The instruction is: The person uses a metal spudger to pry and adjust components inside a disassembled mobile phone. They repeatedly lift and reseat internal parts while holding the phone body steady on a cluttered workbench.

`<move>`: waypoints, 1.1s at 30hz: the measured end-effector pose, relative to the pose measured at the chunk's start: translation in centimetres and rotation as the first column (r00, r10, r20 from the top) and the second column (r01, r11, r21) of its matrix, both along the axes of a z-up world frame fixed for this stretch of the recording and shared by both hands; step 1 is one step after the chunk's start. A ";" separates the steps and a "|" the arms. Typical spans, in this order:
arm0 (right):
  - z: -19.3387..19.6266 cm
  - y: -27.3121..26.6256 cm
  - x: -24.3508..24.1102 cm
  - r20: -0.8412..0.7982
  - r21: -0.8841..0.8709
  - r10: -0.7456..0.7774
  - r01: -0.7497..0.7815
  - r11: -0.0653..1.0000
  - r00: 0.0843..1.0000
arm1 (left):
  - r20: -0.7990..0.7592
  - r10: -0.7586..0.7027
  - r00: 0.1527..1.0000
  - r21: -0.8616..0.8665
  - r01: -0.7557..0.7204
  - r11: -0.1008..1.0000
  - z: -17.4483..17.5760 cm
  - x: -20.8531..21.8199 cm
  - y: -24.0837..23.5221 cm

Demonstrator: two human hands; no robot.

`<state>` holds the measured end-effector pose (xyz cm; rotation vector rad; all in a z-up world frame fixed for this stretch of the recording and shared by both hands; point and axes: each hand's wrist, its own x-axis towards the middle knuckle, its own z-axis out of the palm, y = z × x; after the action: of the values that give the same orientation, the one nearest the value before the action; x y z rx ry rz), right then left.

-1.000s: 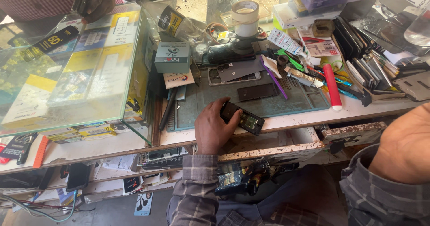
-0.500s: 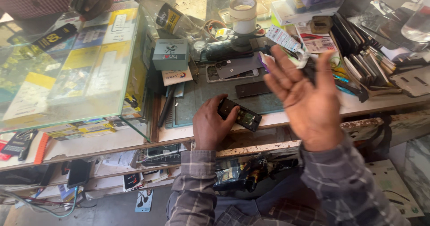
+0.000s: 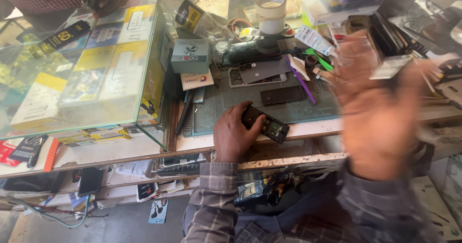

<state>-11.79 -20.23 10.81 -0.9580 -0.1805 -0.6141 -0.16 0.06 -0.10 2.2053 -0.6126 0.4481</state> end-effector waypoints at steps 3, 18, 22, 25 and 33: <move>0.6 -1.9 -2.3 0.113 -0.041 -0.160 0.165 0.985 0.981 | 0.005 0.002 1.000 0.017 -0.002 1.000 0.1 0.1 -0.1; -10.6 -3.4 3.5 -0.213 -0.132 -0.390 0.370 0.920 0.896 | -0.009 0.004 1.000 0.002 -0.004 1.000 0.4 -0.3 -0.1; -12.4 -2.6 3.1 -0.113 -0.267 -0.368 0.328 0.906 0.923 | 0.002 -0.006 1.000 -0.009 0.006 1.000 0.3 -0.3 0.1; -11.9 -2.9 3.0 -0.157 -0.230 -0.362 0.323 0.918 0.919 | 0.016 0.016 1.000 -0.007 -0.015 1.000 0.8 -0.6 -0.1; -11.4 -3.6 2.4 -0.255 -0.150 -0.305 0.275 0.950 0.917 | -0.045 0.015 0.999 0.020 -0.014 1.000 0.4 -0.3 -0.1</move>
<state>-9.39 -23.79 -0.54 -1.1790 0.1833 -0.7403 -0.44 -0.07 0.34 2.2343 -0.5793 0.4005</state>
